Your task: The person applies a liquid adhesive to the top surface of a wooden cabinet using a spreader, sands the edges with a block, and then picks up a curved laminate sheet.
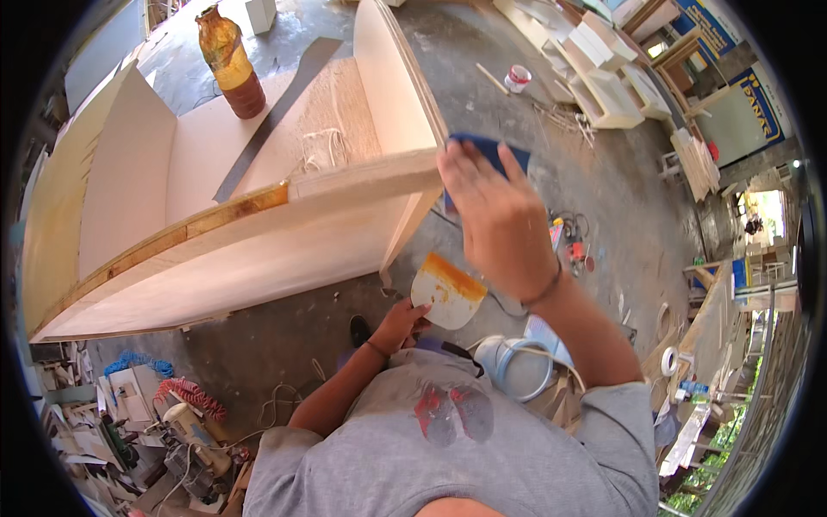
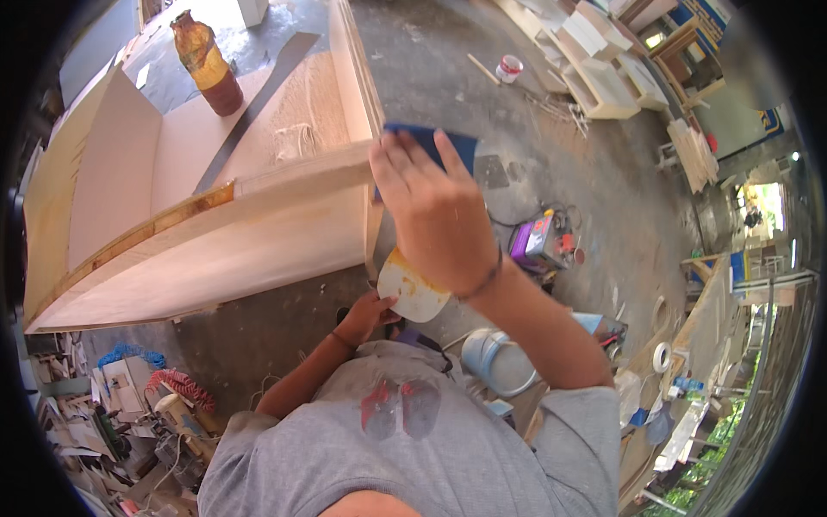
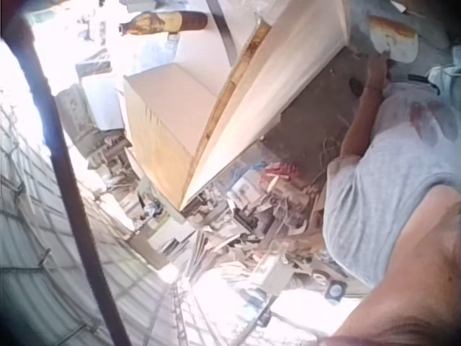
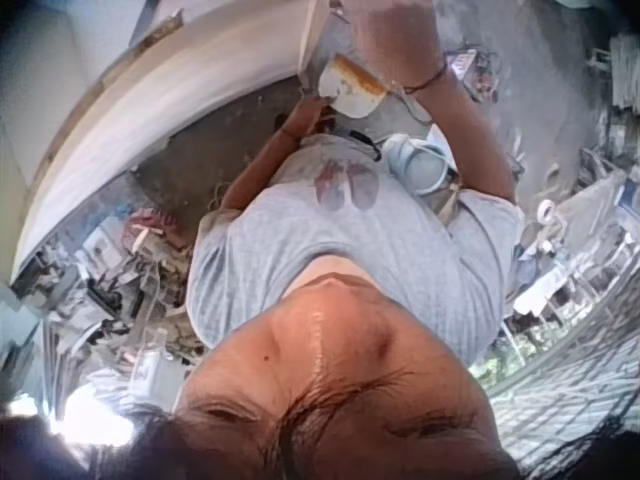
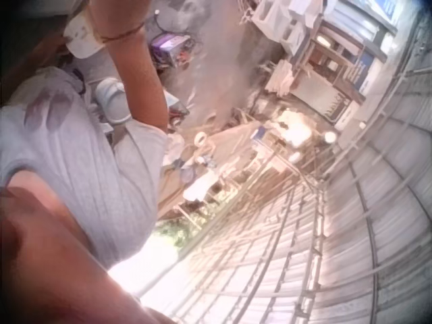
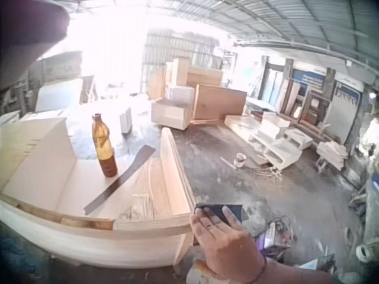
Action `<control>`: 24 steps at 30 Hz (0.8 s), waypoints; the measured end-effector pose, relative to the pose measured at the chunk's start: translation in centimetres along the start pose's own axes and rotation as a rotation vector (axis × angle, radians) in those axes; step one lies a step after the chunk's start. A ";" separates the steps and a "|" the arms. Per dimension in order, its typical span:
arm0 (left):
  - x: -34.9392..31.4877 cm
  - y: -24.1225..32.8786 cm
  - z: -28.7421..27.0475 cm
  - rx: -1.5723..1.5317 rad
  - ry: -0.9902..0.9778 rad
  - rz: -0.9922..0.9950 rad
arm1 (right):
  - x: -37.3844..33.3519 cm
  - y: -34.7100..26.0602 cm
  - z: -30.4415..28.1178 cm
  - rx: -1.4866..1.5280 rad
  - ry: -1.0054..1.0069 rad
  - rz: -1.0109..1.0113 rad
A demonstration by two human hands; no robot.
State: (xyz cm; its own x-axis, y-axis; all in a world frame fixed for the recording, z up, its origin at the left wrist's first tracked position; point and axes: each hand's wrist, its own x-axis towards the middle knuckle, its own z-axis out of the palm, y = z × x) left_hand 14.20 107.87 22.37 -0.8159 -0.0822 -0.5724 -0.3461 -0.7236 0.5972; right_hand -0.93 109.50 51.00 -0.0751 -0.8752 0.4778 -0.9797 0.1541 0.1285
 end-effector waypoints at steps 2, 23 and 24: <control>0.0 -0.4 -0.5 0.030 -0.010 -0.004 | 1.6 1.3 1.2 0.059 0.016 -0.006; -0.4 1.8 -0.1 -0.011 0.006 0.002 | -0.9 0.4 0.4 0.059 0.009 0.003; -1.1 1.5 0.0 -0.004 0.010 -0.019 | 0.0 0.8 0.2 0.059 0.021 -0.006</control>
State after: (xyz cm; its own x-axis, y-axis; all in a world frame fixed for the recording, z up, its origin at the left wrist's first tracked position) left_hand 14.53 106.85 23.92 -0.8045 -0.0752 -0.5891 -0.3597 -0.7277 0.5841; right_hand -1.77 109.51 50.96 -0.0657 -0.8664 0.4950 -0.9895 0.1207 0.0799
